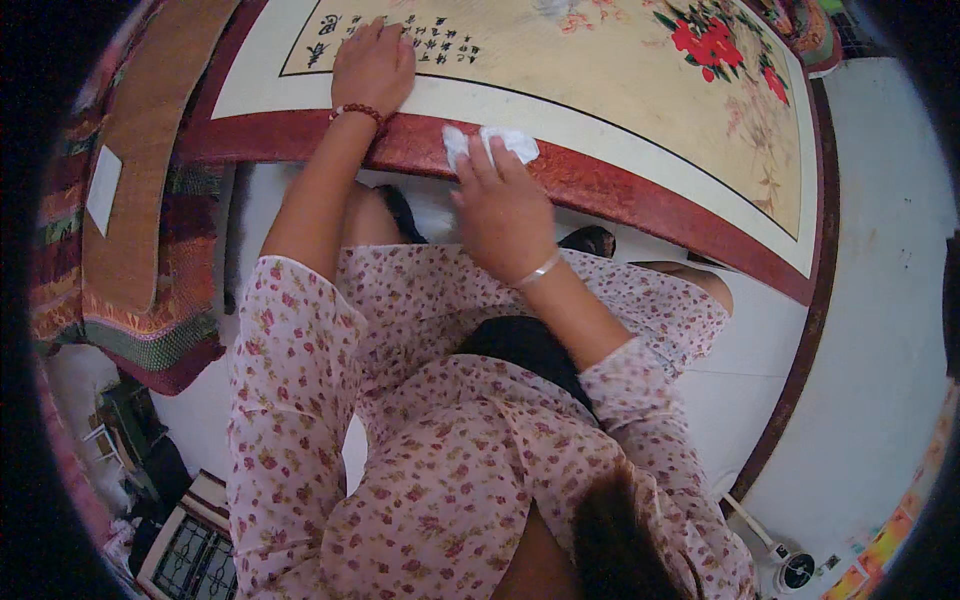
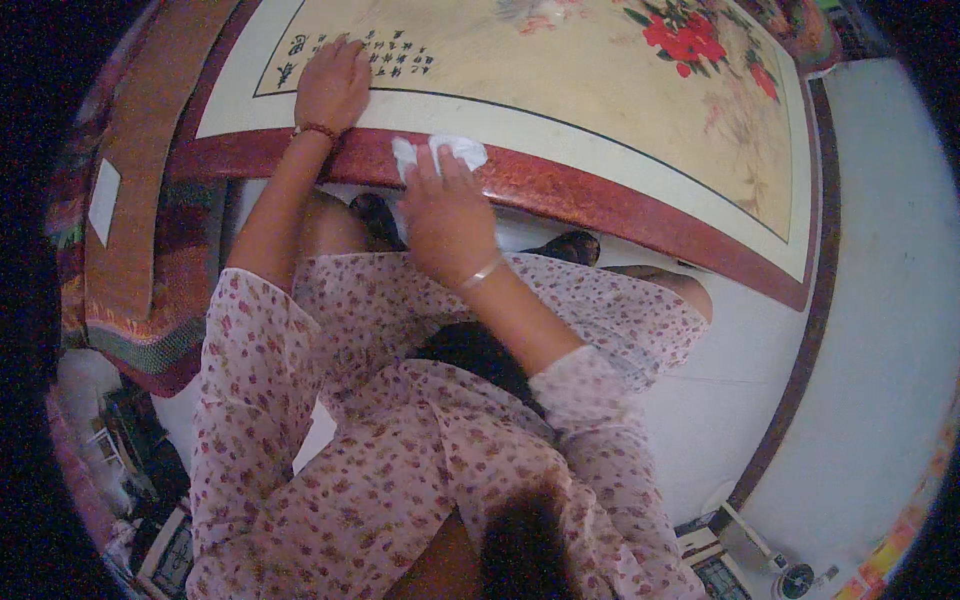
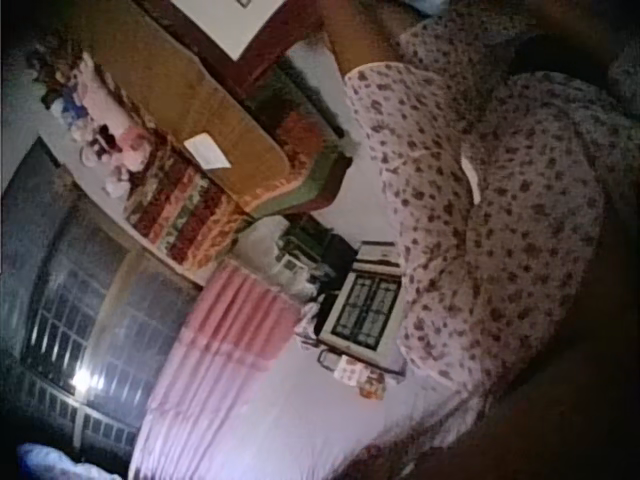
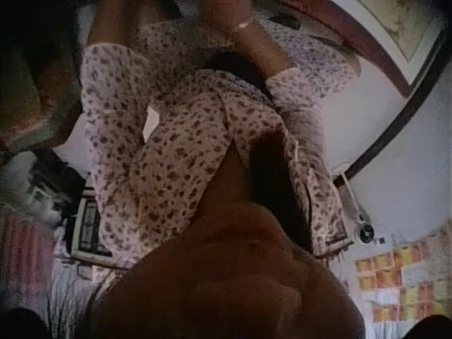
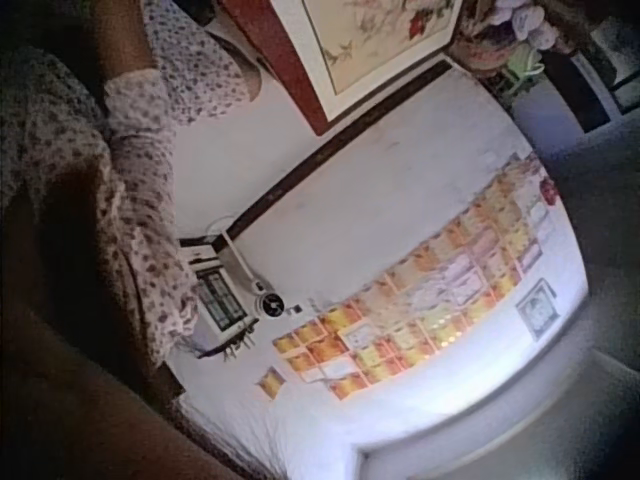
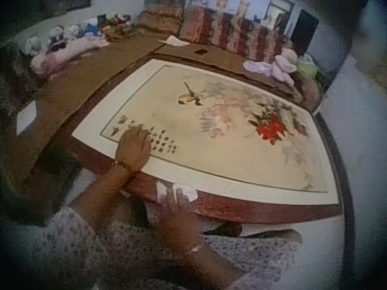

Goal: The person wipes the wooden frame and the glass surface of a large framed picture using a white cloth, cleaning all edges.

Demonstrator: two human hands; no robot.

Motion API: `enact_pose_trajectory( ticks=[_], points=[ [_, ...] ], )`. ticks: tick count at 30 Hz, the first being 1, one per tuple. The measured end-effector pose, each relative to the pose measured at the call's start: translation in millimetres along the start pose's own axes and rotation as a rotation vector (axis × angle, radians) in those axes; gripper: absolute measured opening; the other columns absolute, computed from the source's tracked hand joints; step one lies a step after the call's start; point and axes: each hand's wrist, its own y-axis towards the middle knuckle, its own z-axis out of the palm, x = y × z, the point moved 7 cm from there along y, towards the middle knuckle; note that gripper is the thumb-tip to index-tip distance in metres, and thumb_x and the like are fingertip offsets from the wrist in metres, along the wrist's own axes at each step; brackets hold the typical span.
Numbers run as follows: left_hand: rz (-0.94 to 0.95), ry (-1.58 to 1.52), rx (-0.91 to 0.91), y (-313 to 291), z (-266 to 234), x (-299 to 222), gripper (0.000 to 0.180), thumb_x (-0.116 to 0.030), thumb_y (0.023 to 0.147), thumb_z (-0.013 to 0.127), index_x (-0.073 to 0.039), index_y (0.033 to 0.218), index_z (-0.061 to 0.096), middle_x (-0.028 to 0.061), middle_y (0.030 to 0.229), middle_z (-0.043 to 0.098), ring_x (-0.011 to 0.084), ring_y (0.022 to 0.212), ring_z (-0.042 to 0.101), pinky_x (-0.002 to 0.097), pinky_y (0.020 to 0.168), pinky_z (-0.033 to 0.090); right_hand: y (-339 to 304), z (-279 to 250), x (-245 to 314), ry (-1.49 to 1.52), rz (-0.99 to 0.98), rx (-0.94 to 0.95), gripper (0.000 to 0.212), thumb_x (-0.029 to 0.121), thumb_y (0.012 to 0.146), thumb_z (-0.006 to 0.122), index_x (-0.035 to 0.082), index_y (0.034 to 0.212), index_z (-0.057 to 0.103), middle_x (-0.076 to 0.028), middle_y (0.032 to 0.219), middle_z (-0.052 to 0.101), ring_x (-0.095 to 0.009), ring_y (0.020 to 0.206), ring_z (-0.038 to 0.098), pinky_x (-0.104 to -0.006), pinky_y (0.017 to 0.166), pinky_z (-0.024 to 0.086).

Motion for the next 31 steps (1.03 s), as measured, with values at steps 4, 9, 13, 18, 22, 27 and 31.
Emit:
enact_pose_trajectory(
  ticks=[4, 9, 13, 18, 22, 27, 31],
  points=[
    [-0.007, 0.022, 0.046, 0.7, -4.8, -5.2, 0.040, -0.031, 0.094, 0.042, -0.003, 0.116, 0.060, 0.0201, 0.127, 0.055, 0.0358, 0.119, 0.051, 0.0458, 0.104, 0.036, -67.1, -35.0, -62.2, 0.047, 0.069, 0.065, 0.047, 0.018, 0.082, 0.057, 0.001, 0.126, 0.054, -0.021, 0.141, 0.043, -0.037, 0.128, 0.044, -0.0458, 0.105, 0.038],
    [0.010, 0.116, 0.013, -5.5, -15.2, -6.5, 0.041, -0.031, 0.094, 0.043, -0.002, 0.119, 0.058, 0.0213, 0.128, 0.054, 0.0373, 0.120, 0.049, 0.0460, 0.104, 0.036, -171.9, -88.7, -243.6, -0.040, 0.713, 0.018, 0.042, 0.024, 0.096, 0.047, 0.007, 0.134, 0.050, -0.017, 0.131, 0.055, -0.034, 0.117, 0.055, -0.0415, 0.096, 0.045],
    [0.031, 0.112, 0.016, 3.2, -6.6, -24.7, 0.043, -0.031, 0.093, 0.045, 0.000, 0.120, 0.057, 0.0228, 0.127, 0.054, 0.0375, 0.119, 0.050, 0.0455, 0.102, 0.038, -281.8, -127.5, -405.1, -0.314, 0.786, -0.180, 0.040, 0.037, 0.094, 0.047, 0.009, 0.114, 0.066, -0.022, 0.110, 0.064, -0.039, 0.101, 0.062, -0.0412, 0.087, 0.048],
    [0.005, 0.074, 0.027, 0.2, -19.5, -15.2, 0.039, -0.031, 0.090, 0.047, -0.001, 0.109, 0.061, 0.0220, 0.125, 0.056, 0.0373, 0.115, 0.052, 0.0481, 0.098, 0.039, -163.4, -91.2, -346.5, -0.138, 1.090, 0.023, 0.033, 0.029, 0.086, 0.051, 0.003, 0.099, 0.067, -0.024, 0.102, 0.065, -0.041, 0.096, 0.061, -0.0465, 0.083, 0.048],
    [0.016, 0.062, 0.003, 3.9, -17.9, -8.9, 0.036, -0.028, 0.088, 0.049, -0.001, 0.109, 0.060, 0.0217, 0.123, 0.056, 0.0369, 0.114, 0.052, 0.0475, 0.097, 0.040, -25.1, -41.3, -195.9, 0.078, 0.615, 0.037, 0.027, 0.014, 0.087, 0.048, -0.005, 0.100, 0.061, -0.026, 0.108, 0.061, -0.040, 0.106, 0.056, -0.0453, 0.099, 0.041],
    [0.067, 0.131, 0.032, 2.3, -4.6, -14.3, 0.037, -0.025, 0.090, 0.047, 0.000, 0.116, 0.058, 0.0237, 0.127, 0.054, 0.0389, 0.117, 0.050, 0.0470, 0.099, 0.040, 41.0, 12.9, -51.2, 0.019, 0.140, -0.032, 0.048, 0.026, 0.089, 0.050, -0.006, 0.123, 0.054, -0.026, 0.136, 0.047, -0.043, 0.129, 0.040, -0.0490, 0.109, 0.029],
    [-0.002, 0.266, 0.317, -1.3, 12.5, 0.5, 0.044, -0.029, 0.089, 0.050, -0.003, 0.124, 0.053, 0.0204, 0.137, 0.046, 0.0387, 0.124, 0.045, 0.0504, 0.102, 0.036, 30.8, 21.5, -23.7, 0.133, 0.154, 0.048, 0.052, 0.029, 0.087, 0.056, -0.001, 0.130, 0.052, -0.022, 0.143, 0.041, -0.043, 0.132, 0.037, -0.0494, 0.110, 0.029]
  ],
)
